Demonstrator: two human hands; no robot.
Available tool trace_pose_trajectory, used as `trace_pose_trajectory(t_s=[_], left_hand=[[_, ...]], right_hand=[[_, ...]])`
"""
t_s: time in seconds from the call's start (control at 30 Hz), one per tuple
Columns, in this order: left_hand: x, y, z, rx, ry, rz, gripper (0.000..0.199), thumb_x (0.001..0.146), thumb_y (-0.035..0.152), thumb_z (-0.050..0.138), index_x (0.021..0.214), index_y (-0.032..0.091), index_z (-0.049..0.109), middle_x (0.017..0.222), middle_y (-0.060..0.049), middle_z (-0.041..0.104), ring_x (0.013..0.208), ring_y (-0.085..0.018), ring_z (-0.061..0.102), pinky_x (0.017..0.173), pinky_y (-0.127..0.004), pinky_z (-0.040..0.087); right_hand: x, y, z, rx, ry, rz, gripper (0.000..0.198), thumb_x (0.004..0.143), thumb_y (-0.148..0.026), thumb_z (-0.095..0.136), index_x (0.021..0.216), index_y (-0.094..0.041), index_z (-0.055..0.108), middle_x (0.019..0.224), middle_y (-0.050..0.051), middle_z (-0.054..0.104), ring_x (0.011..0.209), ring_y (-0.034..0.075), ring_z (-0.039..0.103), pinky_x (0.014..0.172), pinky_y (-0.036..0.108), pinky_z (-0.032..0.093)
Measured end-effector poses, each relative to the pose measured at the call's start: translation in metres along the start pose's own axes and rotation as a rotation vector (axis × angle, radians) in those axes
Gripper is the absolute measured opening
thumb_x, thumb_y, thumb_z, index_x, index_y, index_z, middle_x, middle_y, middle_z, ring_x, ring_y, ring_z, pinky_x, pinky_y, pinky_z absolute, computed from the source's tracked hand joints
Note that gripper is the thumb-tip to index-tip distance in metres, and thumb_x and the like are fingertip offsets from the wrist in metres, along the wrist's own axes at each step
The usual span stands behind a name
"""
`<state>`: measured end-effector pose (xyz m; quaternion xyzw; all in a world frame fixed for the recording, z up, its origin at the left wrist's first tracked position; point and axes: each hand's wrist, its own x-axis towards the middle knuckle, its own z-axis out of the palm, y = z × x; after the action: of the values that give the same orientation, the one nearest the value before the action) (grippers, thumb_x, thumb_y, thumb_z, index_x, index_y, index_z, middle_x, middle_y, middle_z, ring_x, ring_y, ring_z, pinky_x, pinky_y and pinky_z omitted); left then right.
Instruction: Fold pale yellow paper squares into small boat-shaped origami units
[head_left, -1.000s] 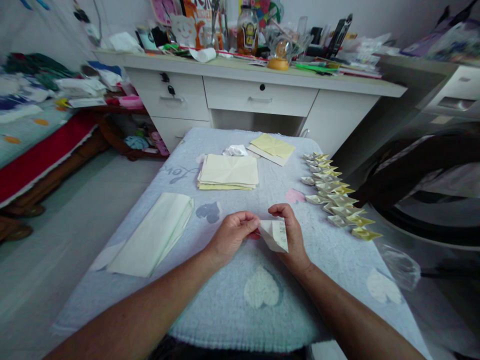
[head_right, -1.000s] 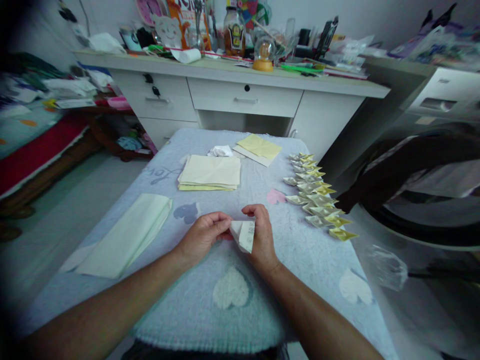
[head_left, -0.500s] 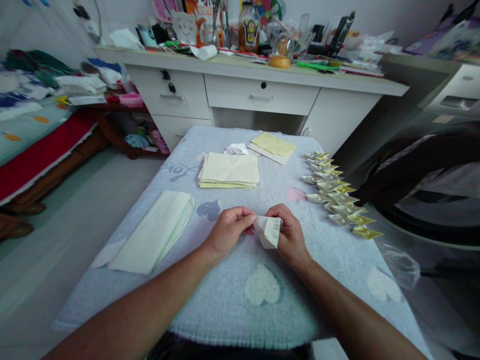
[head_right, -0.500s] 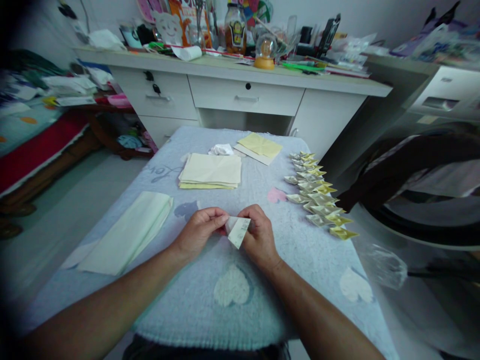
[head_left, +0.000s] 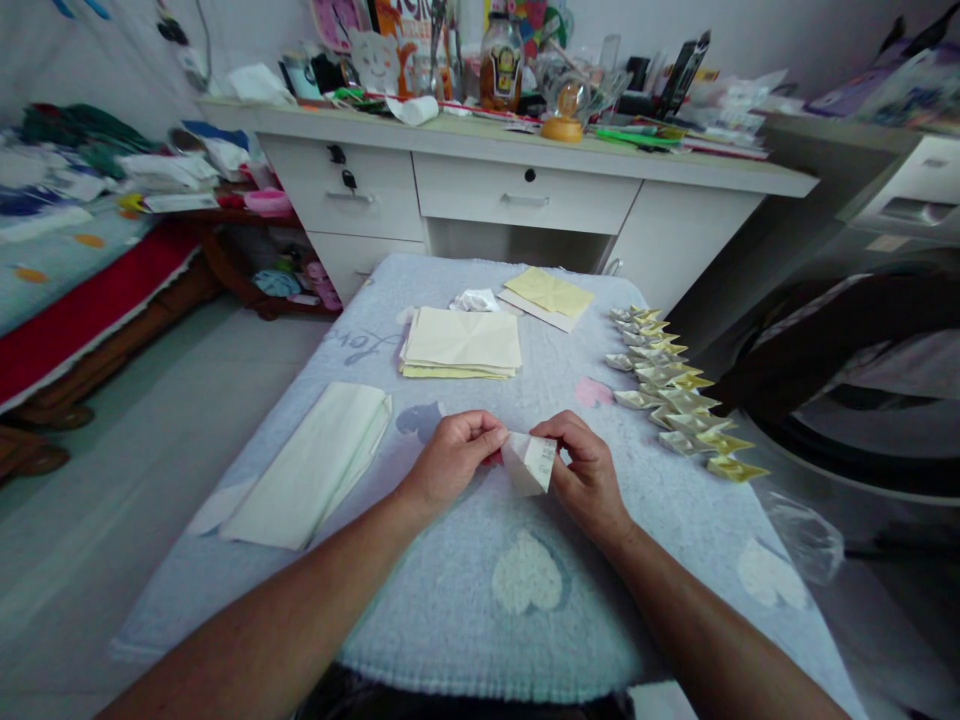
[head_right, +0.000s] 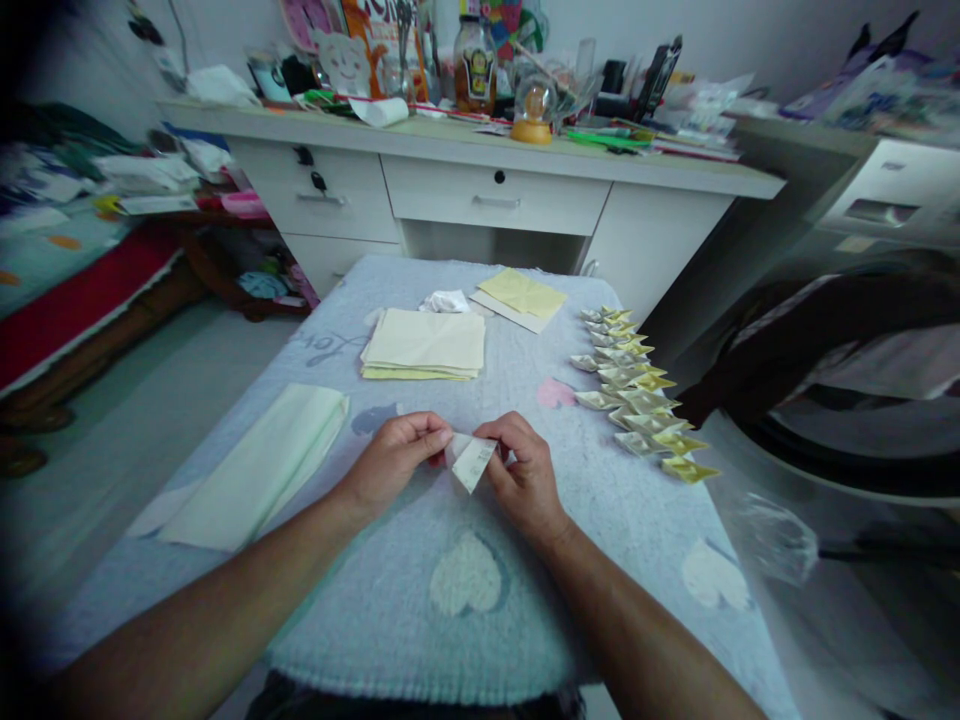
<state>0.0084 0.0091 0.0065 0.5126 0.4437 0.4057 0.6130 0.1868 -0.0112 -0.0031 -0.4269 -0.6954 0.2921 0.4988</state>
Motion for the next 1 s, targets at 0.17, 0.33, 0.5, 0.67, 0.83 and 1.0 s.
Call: trace_pose_trajectory(t_s=[0.17, 0.33, 0.5, 0.67, 0.83, 1.0], left_hand=[[0.0005, -0.0009, 0.0003, -0.006, -0.014, -0.012, 0.023, 0.079, 0.034, 0.060, 0.068, 0.013, 0.057, 0.057, 0.002, 0.050, 0.056, -0.009, 0.043, 0.056, -0.023, 0.032], [0.0000, -0.0006, -0.0003, -0.016, -0.031, -0.055, 0.024, 0.078, 0.035, 0.060, 0.068, 0.013, 0.056, 0.057, 0.002, 0.050, 0.055, -0.009, 0.043, 0.055, -0.023, 0.033], [-0.0004, 0.0014, 0.0002, -0.045, -0.031, -0.092, 0.024, 0.077, 0.037, 0.060, 0.070, 0.014, 0.057, 0.057, 0.002, 0.052, 0.053, -0.009, 0.044, 0.054, -0.023, 0.034], [0.0001, 0.0026, -0.0005, -0.043, -0.020, -0.091, 0.024, 0.078, 0.037, 0.061, 0.071, 0.014, 0.057, 0.058, 0.002, 0.054, 0.053, -0.009, 0.046, 0.053, -0.022, 0.036], [0.0004, 0.0018, -0.0016, -0.001, -0.004, -0.047, 0.023, 0.081, 0.036, 0.059, 0.072, 0.014, 0.057, 0.056, 0.003, 0.052, 0.051, -0.008, 0.045, 0.051, -0.021, 0.034], [-0.0001, -0.0002, -0.0024, 0.109, 0.001, 0.029, 0.022, 0.084, 0.035, 0.057, 0.074, 0.015, 0.056, 0.058, 0.004, 0.053, 0.054, -0.009, 0.048, 0.052, -0.020, 0.036]], right_hand=[[-0.0017, -0.0021, -0.0020, 0.002, -0.043, -0.055, 0.022, 0.085, -0.010, 0.050, 0.098, -0.021, 0.064, 0.082, 0.002, 0.059, 0.071, 0.013, 0.054, 0.062, 0.026, 0.042], [-0.0019, -0.0044, -0.0031, -0.057, -0.053, -0.084, 0.022, 0.083, -0.009, 0.049, 0.095, -0.020, 0.064, 0.076, 0.001, 0.060, 0.066, 0.012, 0.053, 0.060, 0.025, 0.041], [-0.0050, 0.0007, 0.0007, 0.074, -0.008, 0.118, 0.015, 0.086, -0.015, 0.051, 0.096, -0.021, 0.059, 0.074, -0.001, 0.059, 0.063, 0.012, 0.052, 0.059, 0.024, 0.041], [-0.0081, 0.0048, 0.0016, 0.222, 0.023, 0.275, 0.004, 0.089, -0.023, 0.051, 0.088, -0.021, 0.055, 0.071, -0.002, 0.055, 0.060, 0.011, 0.049, 0.055, 0.023, 0.038], [-0.0053, -0.0015, -0.0009, 0.342, 0.010, 0.324, 0.012, 0.091, -0.031, 0.050, 0.091, -0.021, 0.056, 0.070, -0.002, 0.054, 0.058, 0.011, 0.046, 0.053, 0.023, 0.037], [0.0014, -0.0033, -0.0044, 0.379, 0.000, 0.370, 0.021, 0.089, -0.039, 0.052, 0.096, -0.020, 0.057, 0.075, -0.001, 0.055, 0.062, 0.011, 0.047, 0.055, 0.023, 0.037]])
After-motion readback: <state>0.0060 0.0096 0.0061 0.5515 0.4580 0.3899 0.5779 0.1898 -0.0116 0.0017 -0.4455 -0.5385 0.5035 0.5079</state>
